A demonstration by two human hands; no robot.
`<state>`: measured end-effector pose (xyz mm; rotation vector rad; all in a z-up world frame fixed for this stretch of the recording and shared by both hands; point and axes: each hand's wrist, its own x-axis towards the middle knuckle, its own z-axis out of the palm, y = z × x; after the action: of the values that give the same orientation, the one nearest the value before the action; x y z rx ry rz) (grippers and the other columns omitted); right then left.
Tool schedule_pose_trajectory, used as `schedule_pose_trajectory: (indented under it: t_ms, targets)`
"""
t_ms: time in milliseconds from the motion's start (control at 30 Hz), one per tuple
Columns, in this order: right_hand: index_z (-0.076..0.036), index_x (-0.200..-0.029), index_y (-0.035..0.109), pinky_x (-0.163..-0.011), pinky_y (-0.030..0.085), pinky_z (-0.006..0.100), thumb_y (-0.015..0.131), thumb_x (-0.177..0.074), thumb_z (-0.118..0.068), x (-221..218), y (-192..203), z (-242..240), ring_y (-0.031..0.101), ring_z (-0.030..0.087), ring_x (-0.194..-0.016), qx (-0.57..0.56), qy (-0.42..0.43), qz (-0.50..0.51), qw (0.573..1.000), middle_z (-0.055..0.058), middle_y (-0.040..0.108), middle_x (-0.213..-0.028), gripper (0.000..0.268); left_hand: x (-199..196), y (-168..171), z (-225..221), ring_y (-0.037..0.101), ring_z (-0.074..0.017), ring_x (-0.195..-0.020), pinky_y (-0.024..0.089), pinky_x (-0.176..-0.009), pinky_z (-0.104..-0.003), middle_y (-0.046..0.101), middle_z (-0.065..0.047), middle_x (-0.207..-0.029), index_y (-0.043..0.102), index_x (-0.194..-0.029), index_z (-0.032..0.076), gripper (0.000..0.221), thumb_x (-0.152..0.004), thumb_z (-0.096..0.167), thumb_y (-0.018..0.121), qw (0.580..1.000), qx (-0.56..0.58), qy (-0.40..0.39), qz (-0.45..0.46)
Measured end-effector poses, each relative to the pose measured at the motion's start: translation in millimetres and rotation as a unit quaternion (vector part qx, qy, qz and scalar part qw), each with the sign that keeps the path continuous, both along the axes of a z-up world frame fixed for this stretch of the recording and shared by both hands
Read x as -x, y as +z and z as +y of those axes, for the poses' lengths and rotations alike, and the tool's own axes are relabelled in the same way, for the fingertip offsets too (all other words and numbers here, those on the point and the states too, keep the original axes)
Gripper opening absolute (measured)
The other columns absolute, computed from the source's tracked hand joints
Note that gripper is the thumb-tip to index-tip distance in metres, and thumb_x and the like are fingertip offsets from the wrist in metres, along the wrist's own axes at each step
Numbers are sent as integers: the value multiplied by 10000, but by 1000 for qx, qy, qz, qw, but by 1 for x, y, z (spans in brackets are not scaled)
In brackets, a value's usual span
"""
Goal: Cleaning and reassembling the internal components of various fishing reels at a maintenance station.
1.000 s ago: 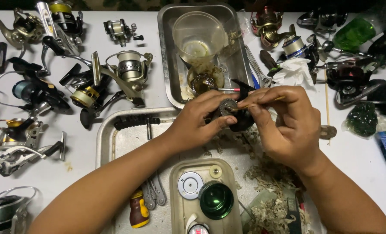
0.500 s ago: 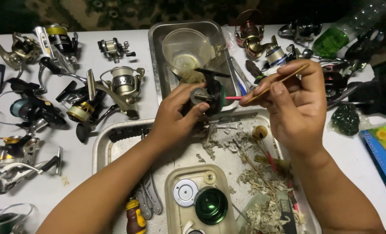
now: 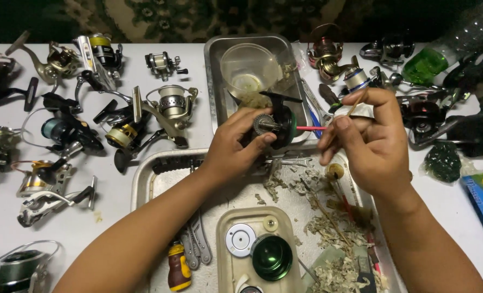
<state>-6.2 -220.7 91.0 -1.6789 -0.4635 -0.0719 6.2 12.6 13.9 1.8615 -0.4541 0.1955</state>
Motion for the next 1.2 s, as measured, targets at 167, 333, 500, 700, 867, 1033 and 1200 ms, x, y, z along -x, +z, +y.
schedule_pose_trajectory:
  t_ms: [167,333,500,700,867,1033,1200]
  targets:
    - [11,-1140,520,-493,515,234,552,-1073,-96,1,-4,-5,702,168,-571,135,-57,-116,982,84,610,-641,130,0,-2,1,608,-270,-1221,550,-1025,-445,624,-132,-1333,563,-1387,101,572,-960,482,566,1000,-3,-7,-13]
    - [118,-980,674,-634,611,307,610,-1029,-17,-3,1,-9,740,266,-735,200,-36,-292,935,224,721,-882,157,-1,-7,-1,630,-259,-1190,584,-1009,-425,630,-123,-1305,558,-1386,88,538,-978,437,577,999,-4,-23,-39]
    - [127,-1002,686,-665,543,262,741,-960,66,0,1,-9,678,254,-813,133,-71,-287,946,251,705,-975,92,-1,-16,-2,628,-258,-1188,570,-1035,-420,619,-121,-1306,582,-1344,69,509,-975,420,595,996,-21,-26,-81]
    - [135,-1058,568,-882,678,318,663,-973,127,13,-2,-3,776,321,-971,58,-36,-241,968,276,700,-1009,127,-1,-22,-3,619,-280,-1214,546,-1079,-458,605,-136,-1337,566,-1356,65,492,-988,391,589,994,-34,-58,-85]
    - [121,-1010,598,-915,660,387,697,-903,173,16,-1,8,765,343,-978,101,-15,-294,950,252,707,-977,155,2,-21,-5,630,-280,-1201,576,-1043,-420,618,-138,-1316,562,-1373,67,454,-993,304,634,990,-11,-92,-109]
    - [114,-997,613,-844,663,377,671,-889,147,9,-4,9,771,358,-911,165,21,-368,915,245,728,-928,127,6,-17,-7,629,-279,-1213,534,-1071,-431,636,-132,-1293,581,-1355,64,461,-978,318,657,989,-16,-94,-115]
    - [98,-1004,628,-818,640,348,727,-877,144,8,-5,9,722,317,-896,189,25,-376,907,232,721,-955,167,7,-19,-7,632,-298,-1238,533,-1092,-458,632,-140,-1330,570,-1371,76,445,-993,295,651,987,-7,-106,-123]
